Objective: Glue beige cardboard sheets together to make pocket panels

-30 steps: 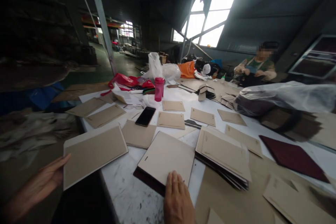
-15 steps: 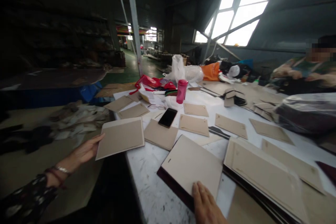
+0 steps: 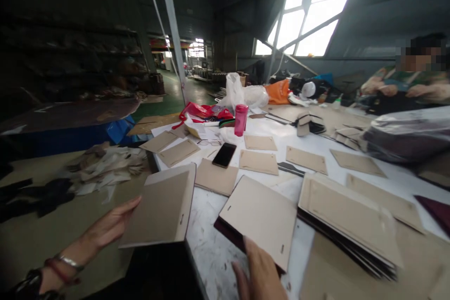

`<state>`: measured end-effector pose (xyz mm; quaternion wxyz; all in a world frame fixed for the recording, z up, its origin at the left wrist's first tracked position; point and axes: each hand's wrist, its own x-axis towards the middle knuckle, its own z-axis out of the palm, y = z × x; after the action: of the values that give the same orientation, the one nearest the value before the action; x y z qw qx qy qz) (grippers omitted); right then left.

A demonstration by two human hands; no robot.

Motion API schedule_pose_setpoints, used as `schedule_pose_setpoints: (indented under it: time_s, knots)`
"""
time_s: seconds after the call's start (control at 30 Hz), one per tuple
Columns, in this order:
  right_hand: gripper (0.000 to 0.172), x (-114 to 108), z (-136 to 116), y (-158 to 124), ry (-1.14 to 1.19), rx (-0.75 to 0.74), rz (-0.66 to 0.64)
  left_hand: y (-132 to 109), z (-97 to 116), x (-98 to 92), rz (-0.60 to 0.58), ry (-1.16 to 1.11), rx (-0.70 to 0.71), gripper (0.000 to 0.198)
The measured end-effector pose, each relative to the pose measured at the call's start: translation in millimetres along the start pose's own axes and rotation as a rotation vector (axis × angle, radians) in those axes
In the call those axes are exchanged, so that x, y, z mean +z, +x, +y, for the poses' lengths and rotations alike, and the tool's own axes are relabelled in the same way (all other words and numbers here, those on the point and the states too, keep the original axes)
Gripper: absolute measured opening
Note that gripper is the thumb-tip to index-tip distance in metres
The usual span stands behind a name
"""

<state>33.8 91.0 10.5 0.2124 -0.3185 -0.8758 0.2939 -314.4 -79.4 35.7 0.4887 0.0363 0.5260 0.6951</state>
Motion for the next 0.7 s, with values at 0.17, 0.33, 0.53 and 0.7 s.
schedule_pose_setpoints:
  time_s: [0.17, 0.33, 0.53, 0.7]
  knots:
    - [0.069, 13, -61, -18, 0.726, 0.374, -0.011, 0, -30, 34.9, -0.175, 0.000, -0.171, 0.023]
    - [0.065, -10, -87, -21, 1.203, 0.337, -0.158, -8, -52, 65.5, -0.317, 0.067, -0.279, 0.030]
    - [0.051, -2, -84, -30, 1.389, 0.464, -0.049, -22, -61, 87.8, -0.307, 0.195, -0.323, 0.028]
    - [0.047, 15, -66, -41, 1.446, 0.525, 0.001, -27, -63, 93.7, -0.300, 0.235, -0.333, 0.025]
